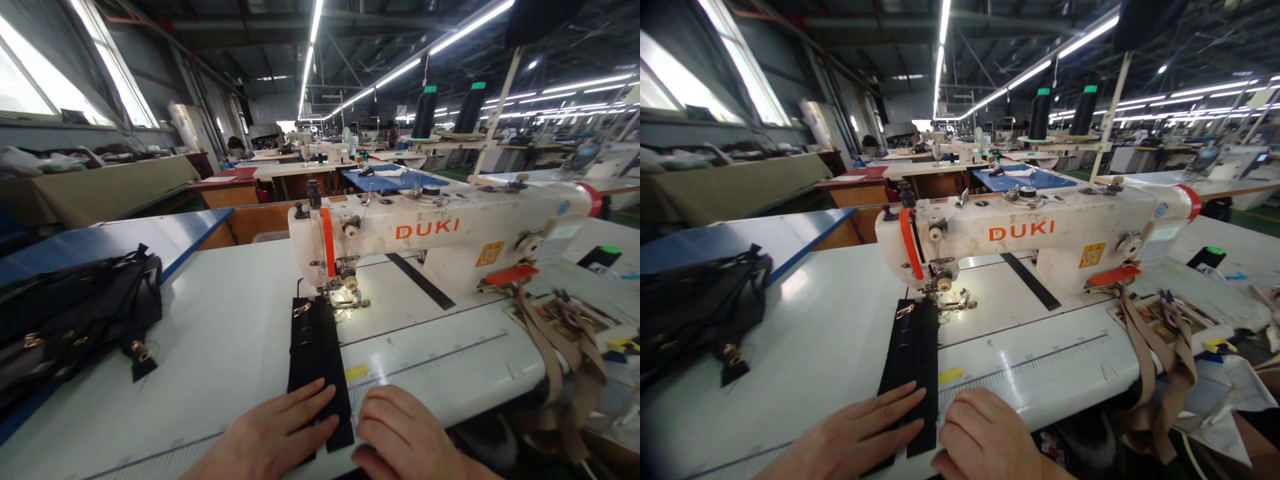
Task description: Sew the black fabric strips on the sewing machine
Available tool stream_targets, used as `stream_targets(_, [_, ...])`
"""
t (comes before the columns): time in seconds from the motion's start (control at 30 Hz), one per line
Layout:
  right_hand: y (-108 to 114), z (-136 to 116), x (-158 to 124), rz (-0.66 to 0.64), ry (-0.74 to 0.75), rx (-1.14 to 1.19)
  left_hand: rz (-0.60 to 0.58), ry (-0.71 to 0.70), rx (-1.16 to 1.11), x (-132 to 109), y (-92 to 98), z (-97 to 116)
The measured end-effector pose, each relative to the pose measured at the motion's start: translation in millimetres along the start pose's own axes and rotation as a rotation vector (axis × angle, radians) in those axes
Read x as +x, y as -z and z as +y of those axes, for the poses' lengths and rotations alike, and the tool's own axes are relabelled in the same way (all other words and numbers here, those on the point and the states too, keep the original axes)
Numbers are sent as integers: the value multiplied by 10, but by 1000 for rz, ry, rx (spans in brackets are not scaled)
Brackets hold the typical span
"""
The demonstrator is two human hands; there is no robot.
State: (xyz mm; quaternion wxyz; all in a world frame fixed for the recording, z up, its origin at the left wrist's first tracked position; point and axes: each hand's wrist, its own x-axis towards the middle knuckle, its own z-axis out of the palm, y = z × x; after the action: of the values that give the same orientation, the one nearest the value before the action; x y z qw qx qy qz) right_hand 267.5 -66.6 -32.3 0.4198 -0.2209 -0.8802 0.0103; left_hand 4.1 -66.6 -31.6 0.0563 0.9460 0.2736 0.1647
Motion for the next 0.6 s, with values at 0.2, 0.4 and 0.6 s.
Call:
stream_targets(0.2, [-17, 3, 72, 58, 66, -112, -28, -21, -42, 46, 99, 21])
stream_targets(0.4, [-150, 63, 118, 131, 168, -176, -43, 58, -87, 303, 483, 110])
stream_targets(0.6, [-121, 128, 156, 10, 269, -196, -65, 311, 233, 771, 541, -175])
